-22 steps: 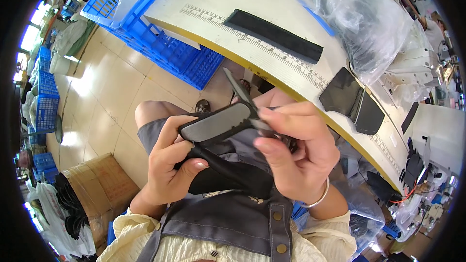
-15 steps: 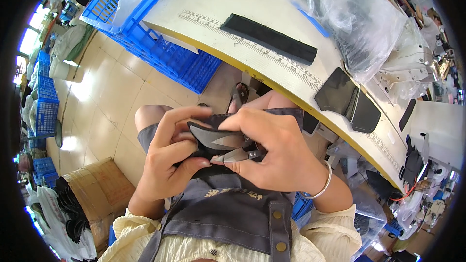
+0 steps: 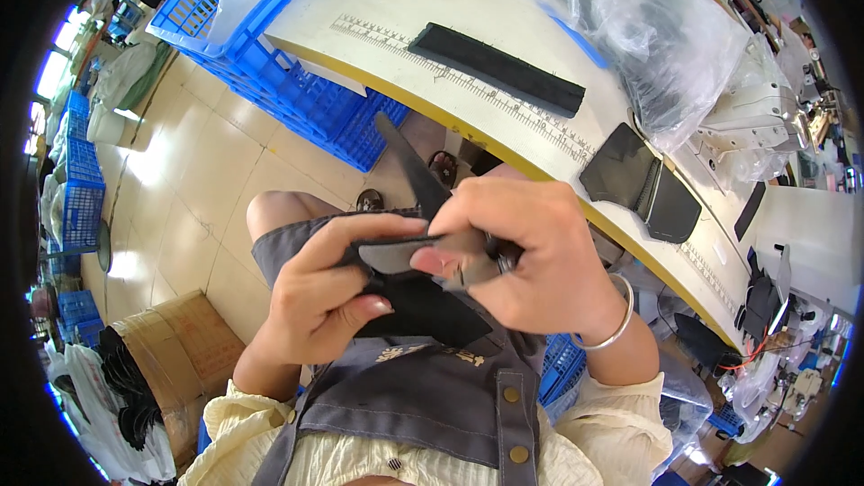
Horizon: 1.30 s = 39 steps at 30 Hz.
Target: The recorder is using a small trimming tool to remove excess material and refine the edges of shoe upper components.
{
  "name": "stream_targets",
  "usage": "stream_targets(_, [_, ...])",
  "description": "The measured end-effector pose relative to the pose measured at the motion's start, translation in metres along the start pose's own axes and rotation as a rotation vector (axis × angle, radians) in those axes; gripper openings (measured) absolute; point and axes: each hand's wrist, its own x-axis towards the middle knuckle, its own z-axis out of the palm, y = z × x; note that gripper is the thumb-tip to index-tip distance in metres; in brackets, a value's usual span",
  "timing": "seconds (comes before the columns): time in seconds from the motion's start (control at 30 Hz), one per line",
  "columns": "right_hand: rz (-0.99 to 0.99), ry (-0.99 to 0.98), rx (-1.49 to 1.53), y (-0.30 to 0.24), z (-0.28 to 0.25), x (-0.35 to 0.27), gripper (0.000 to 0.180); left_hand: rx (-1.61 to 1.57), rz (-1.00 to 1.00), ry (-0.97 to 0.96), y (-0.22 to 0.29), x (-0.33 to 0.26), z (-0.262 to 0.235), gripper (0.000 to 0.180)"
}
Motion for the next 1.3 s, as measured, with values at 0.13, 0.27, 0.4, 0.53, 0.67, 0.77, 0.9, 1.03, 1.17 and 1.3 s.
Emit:
stream_targets(0.13, [0.184,-0.115,0.108,0.009,-0.005,0.002,0.025,-0.209,-0.23,0.061,0.0,-0.01,0.007,0.043])
stream_targets(0.27, [0.049,0.258,-0.251,0.008,0.014,0.011,0.051,-0.13,-0.316,0.188,-0.008,-0.004,0.003,0.02])
stream_targets(0.4, [0.118,0.199,-0.182,0.007,0.011,0.005,0.051,-0.359,-0.531,0.344,-0.023,-0.008,0.002,0.023])
stream_targets(0.53, [0.067,0.144,-0.126,0.003,0.014,0.001,0.044,-0.339,-0.498,0.387,-0.016,-0.008,0.002,0.022])
stream_targets(0.67, [-0.336,0.17,-0.605,-0.004,0.02,-0.014,0.045,-0.075,-0.253,0.207,-0.003,-0.01,-0.002,0.02])
stream_targets(0.77, [-0.463,0.258,-0.801,-0.01,0.028,-0.02,0.023,0.025,-0.114,0.142,0.01,-0.012,-0.004,0.024])
stream_targets(0.9, [-0.562,0.324,-0.819,-0.009,0.034,-0.023,0.022,-0.056,0.021,0.199,0.01,-0.012,0.004,0.035])
stream_targets(1.03, [-0.55,0.325,-0.818,-0.012,0.036,-0.024,0.022,-0.022,-0.021,0.173,0.012,-0.015,0.003,0.038])
stream_targets(1.17, [-0.541,0.319,-0.832,-0.016,0.036,-0.025,0.022,-0.021,-0.027,0.176,0.014,-0.018,0.004,0.037])
stream_targets(1.3, [-0.538,0.329,-0.823,-0.015,0.038,-0.025,0.021,0.099,-0.009,0.156,0.015,-0.019,0.002,0.031])
